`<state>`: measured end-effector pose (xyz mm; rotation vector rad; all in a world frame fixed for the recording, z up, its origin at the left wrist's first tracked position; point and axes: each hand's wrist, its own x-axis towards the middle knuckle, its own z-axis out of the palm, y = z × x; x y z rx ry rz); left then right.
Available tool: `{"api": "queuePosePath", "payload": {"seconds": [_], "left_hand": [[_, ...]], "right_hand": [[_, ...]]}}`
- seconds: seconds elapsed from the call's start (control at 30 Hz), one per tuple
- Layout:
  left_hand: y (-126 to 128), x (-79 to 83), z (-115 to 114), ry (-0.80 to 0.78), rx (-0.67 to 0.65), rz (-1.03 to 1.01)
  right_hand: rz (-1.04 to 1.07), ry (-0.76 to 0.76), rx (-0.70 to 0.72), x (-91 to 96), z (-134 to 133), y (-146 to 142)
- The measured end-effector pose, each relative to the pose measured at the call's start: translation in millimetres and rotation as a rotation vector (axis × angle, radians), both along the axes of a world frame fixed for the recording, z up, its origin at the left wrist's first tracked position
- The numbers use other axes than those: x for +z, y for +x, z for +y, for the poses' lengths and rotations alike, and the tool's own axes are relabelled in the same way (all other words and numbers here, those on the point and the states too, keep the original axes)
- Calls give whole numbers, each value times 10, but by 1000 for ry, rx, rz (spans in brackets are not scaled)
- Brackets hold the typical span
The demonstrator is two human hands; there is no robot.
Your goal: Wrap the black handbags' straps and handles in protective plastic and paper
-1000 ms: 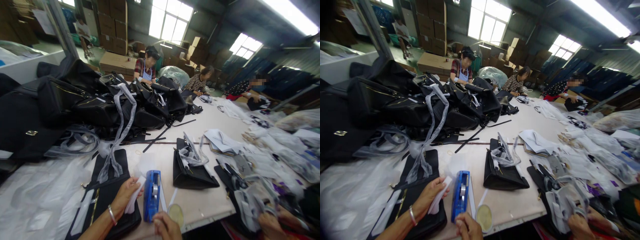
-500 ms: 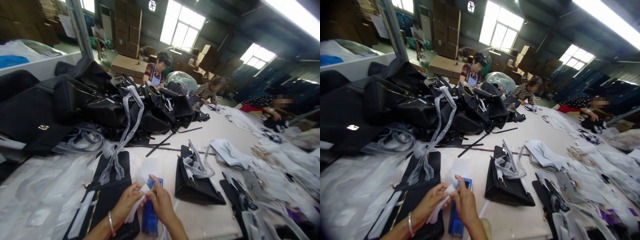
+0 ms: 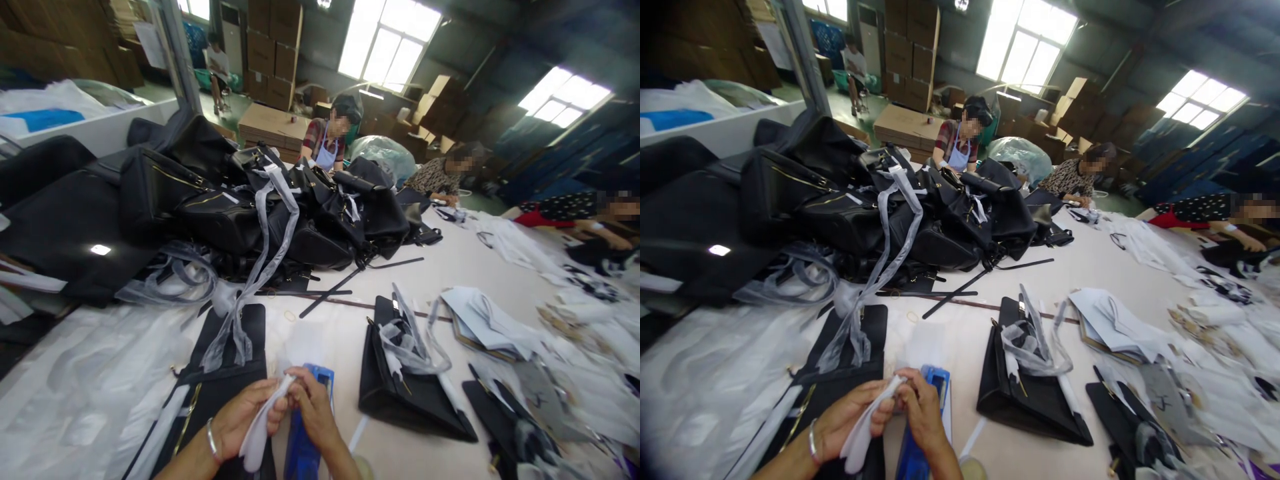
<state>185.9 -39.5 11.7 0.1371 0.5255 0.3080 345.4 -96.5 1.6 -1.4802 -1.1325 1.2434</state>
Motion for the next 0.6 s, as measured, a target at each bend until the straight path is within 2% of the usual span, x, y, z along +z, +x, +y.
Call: {"api": "queuePosePath", "payload": {"seconds": [0.1,0.17,0.33,0.47,0.53,0.6], "left_hand": [[56,-9,-53,105,56,79],[111,-27,-100,236,80,182],[231,-144,-222,556,84,370],[234,-174,-291,572,96,400],[183,-127,-318,526,74,409],[93,-57,-350,478,32,390]], "right_hand": [[138,-67,39,64,12,132],[134,-116,44,123,4,175],[-186,-105,103,225,37,119],[-350,-104,73,242,123,59],[-375,-126,42,217,153,37],[-383,-133,-57,161,148,7]]}}
